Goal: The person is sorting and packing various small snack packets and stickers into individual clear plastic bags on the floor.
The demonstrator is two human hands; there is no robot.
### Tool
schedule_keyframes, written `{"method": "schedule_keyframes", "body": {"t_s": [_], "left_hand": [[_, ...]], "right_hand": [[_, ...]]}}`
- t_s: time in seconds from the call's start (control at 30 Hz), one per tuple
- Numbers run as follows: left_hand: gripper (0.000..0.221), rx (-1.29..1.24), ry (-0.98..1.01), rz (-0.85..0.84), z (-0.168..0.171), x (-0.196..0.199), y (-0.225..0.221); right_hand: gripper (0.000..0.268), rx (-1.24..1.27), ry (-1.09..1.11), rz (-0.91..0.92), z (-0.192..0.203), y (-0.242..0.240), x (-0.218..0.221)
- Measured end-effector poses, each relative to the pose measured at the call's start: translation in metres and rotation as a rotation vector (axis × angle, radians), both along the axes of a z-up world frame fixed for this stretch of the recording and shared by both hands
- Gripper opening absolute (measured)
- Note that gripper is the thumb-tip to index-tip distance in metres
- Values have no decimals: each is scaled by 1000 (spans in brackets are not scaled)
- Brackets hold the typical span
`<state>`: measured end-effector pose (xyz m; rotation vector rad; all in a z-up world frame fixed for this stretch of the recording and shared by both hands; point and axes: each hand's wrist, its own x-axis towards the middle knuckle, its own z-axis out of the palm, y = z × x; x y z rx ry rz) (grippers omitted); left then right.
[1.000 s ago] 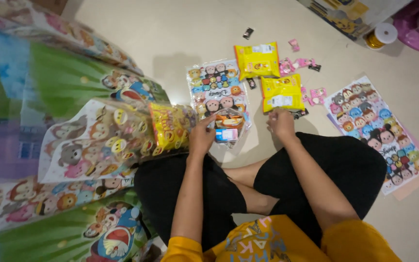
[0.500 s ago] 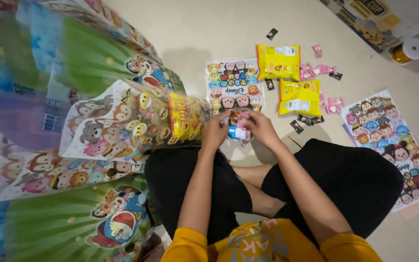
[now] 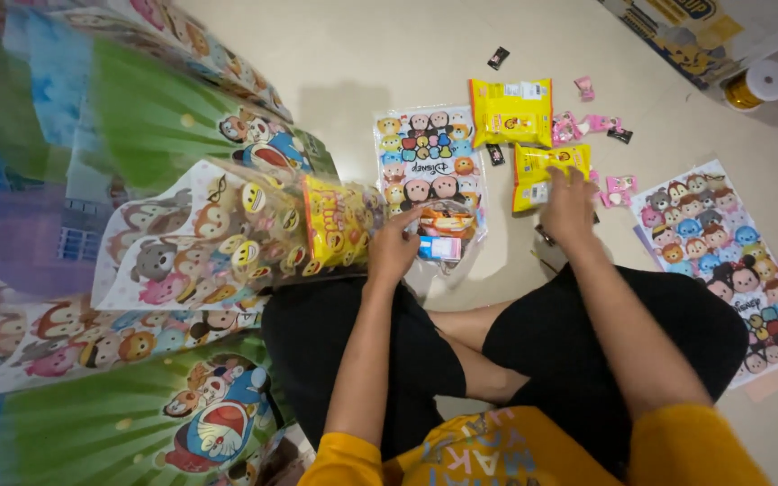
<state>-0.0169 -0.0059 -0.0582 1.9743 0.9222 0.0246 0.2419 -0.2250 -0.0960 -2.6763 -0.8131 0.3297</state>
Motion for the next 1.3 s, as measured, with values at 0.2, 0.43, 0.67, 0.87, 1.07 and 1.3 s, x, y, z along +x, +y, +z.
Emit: {"method": "schedule_keyframes", "body": {"t_s": [0.2,0.43,0.67,0.87,1.07,1.3], "left_hand": [[50,-1,-3,-2,10,0,-1],[53,-31,-25,5,1,0,0],[49,44,-38,-24,-13,0,2],[49,24,-60,-6,-29,0,3],[50,-3,-105,71,-47,1,3],[36,-23,-63,110,-30,0,1]], "right_hand": [[108,-590,-129,123,-11,10,10],[70,-274,-770,273,-48,0,24],[56,162,-129,-155,15,7,24],[41,1226,915,-455,54,27,-26],[55,1123,1028,-209,51,71,-94],[52,784,826,-46,9,55,-92]]}}
